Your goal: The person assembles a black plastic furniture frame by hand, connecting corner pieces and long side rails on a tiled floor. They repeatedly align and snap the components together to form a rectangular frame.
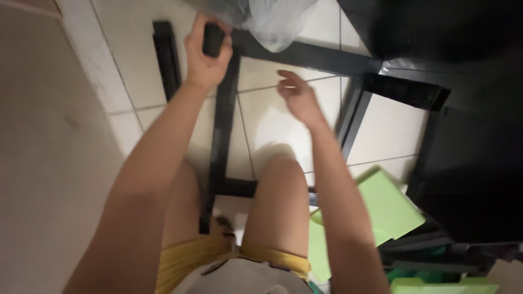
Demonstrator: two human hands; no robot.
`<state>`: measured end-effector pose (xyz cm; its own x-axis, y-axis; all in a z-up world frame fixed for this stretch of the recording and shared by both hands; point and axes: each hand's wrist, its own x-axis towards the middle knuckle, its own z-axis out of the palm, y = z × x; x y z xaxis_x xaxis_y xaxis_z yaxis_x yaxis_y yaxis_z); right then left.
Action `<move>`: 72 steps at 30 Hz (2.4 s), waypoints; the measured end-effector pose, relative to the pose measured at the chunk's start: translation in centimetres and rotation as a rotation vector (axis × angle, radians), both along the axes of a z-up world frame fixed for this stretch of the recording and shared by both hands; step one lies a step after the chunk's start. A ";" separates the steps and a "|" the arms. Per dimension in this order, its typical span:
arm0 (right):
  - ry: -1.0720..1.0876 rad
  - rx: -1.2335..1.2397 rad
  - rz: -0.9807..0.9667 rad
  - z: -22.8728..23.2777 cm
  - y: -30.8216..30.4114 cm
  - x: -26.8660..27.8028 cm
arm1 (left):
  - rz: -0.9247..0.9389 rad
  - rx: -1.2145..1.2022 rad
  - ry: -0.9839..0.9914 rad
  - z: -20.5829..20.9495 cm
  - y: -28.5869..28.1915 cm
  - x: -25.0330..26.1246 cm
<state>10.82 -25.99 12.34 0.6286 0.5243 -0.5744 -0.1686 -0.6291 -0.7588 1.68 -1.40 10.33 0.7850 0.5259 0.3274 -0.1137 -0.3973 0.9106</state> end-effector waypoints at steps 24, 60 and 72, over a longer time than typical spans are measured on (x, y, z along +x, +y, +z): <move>-0.458 -0.484 0.157 9.1 21.8 -2.5 | 0.134 -1.937 -0.009 -11.8 -3.5 1.6; 0.225 -0.075 -0.207 7.4 14.1 3.1 | 0.600 -1.899 0.476 -4.8 -4.2 5.0; 0.516 0.452 -0.565 -14.1 11.5 -5.1 | 0.381 -0.512 0.411 7.8 -6.8 -6.4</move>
